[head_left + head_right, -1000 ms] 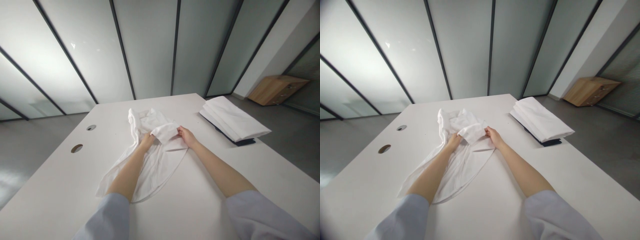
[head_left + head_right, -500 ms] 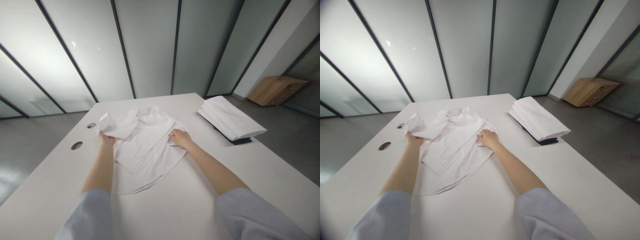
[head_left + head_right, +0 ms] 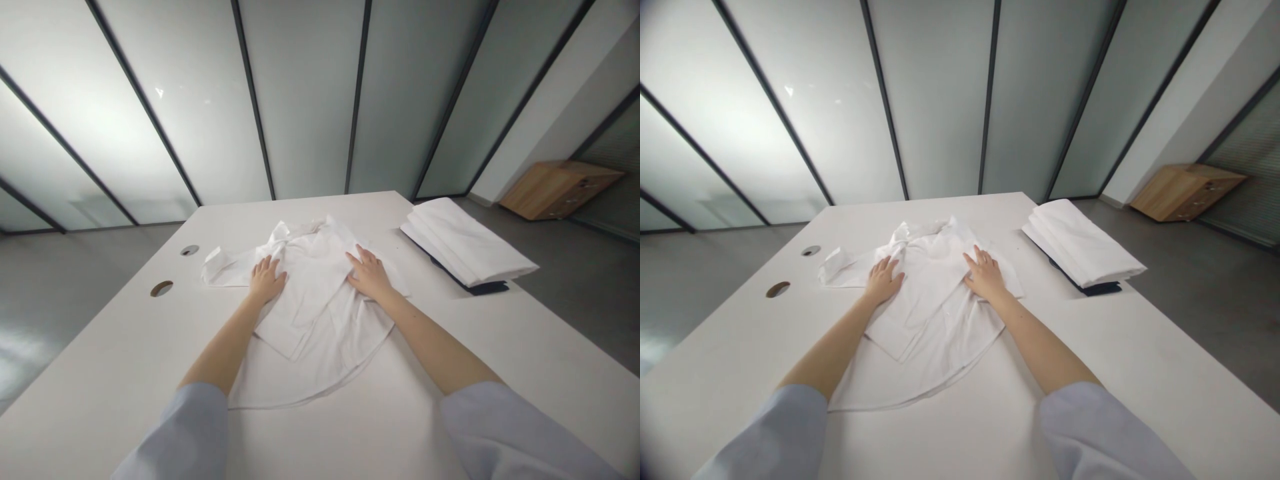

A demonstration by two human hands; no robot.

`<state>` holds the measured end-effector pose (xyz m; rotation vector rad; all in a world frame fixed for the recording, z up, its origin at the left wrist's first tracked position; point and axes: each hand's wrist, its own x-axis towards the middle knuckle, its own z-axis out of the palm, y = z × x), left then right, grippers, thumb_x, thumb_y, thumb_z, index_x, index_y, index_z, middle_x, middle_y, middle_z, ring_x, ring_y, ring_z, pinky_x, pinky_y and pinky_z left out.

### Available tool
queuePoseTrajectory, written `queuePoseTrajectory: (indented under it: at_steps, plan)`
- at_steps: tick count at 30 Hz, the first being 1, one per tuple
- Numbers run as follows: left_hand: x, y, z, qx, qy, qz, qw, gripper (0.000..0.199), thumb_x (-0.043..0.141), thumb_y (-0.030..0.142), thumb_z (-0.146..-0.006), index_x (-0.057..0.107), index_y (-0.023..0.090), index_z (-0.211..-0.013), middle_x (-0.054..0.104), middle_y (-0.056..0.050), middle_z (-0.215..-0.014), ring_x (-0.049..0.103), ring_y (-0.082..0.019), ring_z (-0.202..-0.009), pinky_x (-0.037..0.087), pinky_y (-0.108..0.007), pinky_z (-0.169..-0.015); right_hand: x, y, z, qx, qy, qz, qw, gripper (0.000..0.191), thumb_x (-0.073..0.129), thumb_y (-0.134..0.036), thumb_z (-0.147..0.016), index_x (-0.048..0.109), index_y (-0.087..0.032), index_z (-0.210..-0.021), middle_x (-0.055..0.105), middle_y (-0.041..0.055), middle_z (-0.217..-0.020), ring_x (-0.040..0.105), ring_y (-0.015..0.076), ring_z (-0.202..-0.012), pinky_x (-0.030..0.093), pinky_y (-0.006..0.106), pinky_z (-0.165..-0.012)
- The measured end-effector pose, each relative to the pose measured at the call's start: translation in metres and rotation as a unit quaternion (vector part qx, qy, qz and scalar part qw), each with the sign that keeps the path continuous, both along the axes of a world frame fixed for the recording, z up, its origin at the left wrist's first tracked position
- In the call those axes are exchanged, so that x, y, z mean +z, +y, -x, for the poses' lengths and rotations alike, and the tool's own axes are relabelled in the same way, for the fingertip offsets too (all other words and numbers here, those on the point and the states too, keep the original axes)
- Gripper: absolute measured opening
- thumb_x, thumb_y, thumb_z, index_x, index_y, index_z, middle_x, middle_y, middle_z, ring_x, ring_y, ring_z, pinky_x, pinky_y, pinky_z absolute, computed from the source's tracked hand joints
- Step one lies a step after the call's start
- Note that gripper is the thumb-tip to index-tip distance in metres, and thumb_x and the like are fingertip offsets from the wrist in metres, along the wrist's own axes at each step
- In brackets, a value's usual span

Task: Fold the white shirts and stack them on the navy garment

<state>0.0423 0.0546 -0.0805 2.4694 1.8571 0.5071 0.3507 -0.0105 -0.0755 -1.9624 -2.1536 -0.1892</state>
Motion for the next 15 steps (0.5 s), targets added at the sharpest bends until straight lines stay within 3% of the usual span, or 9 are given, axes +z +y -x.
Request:
queuePoseTrajectory:
  at_steps: [2, 4, 7, 9, 10, 11, 12, 14, 15]
  plan:
    - [-0.006, -0.005, -0.007, 0.003, 0.053, 0.028, 0.998, 0.055, 0.044, 0.043, -0.091, 0.046, 0.017, -0.139, 0.034, -0.014, -0.154, 0.031, -0.03, -0.141, 0.026, -0.045, -0.114, -0.004, 0.002, 0.0, 0.071, 0.007, 0.03, 0.997, 0.046, 0.052, -0.033, -0.09, 0.054, -0.025, -0.135, 0.043, 0.0104, -0.148, 0.04, 0.0285, -0.132, 0.034, 0.04, -0.101]
    - [-0.007, -0.007, -0.006, 0.013, 0.073, 0.043, 0.996, 0.057, 0.041, 0.045, -0.093, 0.043, 0.017, -0.142, 0.03, -0.013, -0.156, 0.029, -0.029, -0.142, 0.026, -0.043, -0.114, -0.007, 0.005, 0.0, 0.094, 0.03, 0.051, 0.994, 0.034, 0.047, -0.029, -0.092, 0.065, -0.025, -0.12, 0.057, 0.0086, -0.135, 0.05, 0.0247, -0.121, 0.038, 0.036, -0.097]
    - [-0.003, -0.006, 0.003, 0.037, 0.073, 0.059, 0.995, 0.056, 0.038, 0.047, -0.094, 0.043, 0.019, -0.143, 0.031, -0.012, -0.156, 0.032, -0.029, -0.141, 0.029, -0.042, -0.113, -0.009, 0.012, -0.005, 0.044, 0.11, 0.047, 0.992, 0.028, 0.044, -0.025, -0.089, 0.072, -0.021, -0.088, 0.071, 0.0086, -0.101, 0.061, 0.0212, -0.095, 0.042, 0.03, -0.083]
    - [0.0, -0.004, 0.009, 0.055, 0.067, 0.065, 0.994, 0.055, 0.037, 0.047, -0.094, 0.043, 0.02, -0.142, 0.034, -0.011, -0.154, 0.034, -0.028, -0.14, 0.03, -0.043, -0.112, -0.009, 0.018, -0.013, -0.017, 0.222, 0.037, 0.974, 0.029, 0.044, -0.024, -0.086, 0.065, -0.019, -0.067, 0.069, 0.007, -0.075, 0.061, 0.0195, -0.077, 0.043, 0.027, -0.071]
    - [0.0, -0.003, 0.012, 0.065, 0.063, 0.066, 0.994, 0.054, 0.036, 0.046, -0.095, 0.043, 0.021, -0.142, 0.036, -0.011, -0.153, 0.036, -0.028, -0.139, 0.03, -0.043, -0.112, -0.008, 0.021, -0.019, -0.053, 0.306, 0.026, 0.95, 0.028, 0.044, -0.024, -0.084, 0.061, -0.02, -0.061, 0.065, 0.0051, -0.065, 0.059, 0.0186, -0.069, 0.042, 0.027, -0.065]
    - [0.001, -0.003, 0.015, 0.073, 0.059, 0.065, 0.993, 0.054, 0.035, 0.046, -0.095, 0.043, 0.021, -0.142, 0.037, -0.011, -0.153, 0.037, -0.028, -0.138, 0.031, -0.043, -0.111, -0.008, 0.024, -0.028, -0.094, 0.412, 0.006, 0.906, 0.025, 0.045, -0.024, -0.081, 0.057, -0.02, -0.058, 0.06, 0.0029, -0.057, 0.057, 0.0177, -0.062, 0.042, 0.026, -0.06]
    - [0.0, -0.002, 0.018, 0.078, 0.058, 0.064, 0.993, 0.054, 0.035, 0.046, -0.095, 0.043, 0.021, -0.142, 0.038, -0.011, -0.152, 0.038, -0.027, -0.137, 0.031, -0.043, -0.111, -0.006, 0.026, -0.039, -0.131, 0.519, -0.02, 0.845, 0.022, 0.046, -0.023, -0.078, 0.054, -0.021, -0.058, 0.056, 0.0009, -0.054, 0.054, 0.0167, -0.057, 0.042, 0.026, -0.056]
    - [0.0, -0.001, 0.022, 0.079, 0.061, 0.064, 0.993, 0.054, 0.036, 0.046, -0.094, 0.042, 0.022, -0.143, 0.039, -0.011, -0.152, 0.037, -0.027, -0.138, 0.031, -0.043, -0.111, -0.003, 0.028, -0.067, -0.193, 0.695, -0.086, 0.687, 0.013, 0.047, -0.022, -0.075, 0.049, -0.022, -0.062, 0.052, -0.0021, -0.054, 0.051, 0.0145, -0.052, 0.043, 0.025, -0.052]
    - [-0.001, -0.001, 0.024, 0.077, 0.066, 0.066, 0.993, 0.055, 0.037, 0.046, -0.094, 0.042, 0.022, -0.143, 0.038, -0.011, -0.152, 0.036, -0.028, -0.138, 0.031, -0.043, -0.111, -0.001, 0.028, -0.084, -0.2, 0.728, -0.111, 0.646, 0.011, 0.045, -0.021, -0.076, 0.047, -0.023, -0.065, 0.052, -0.0027, -0.058, 0.052, 0.0136, -0.054, 0.045, 0.024, -0.053]
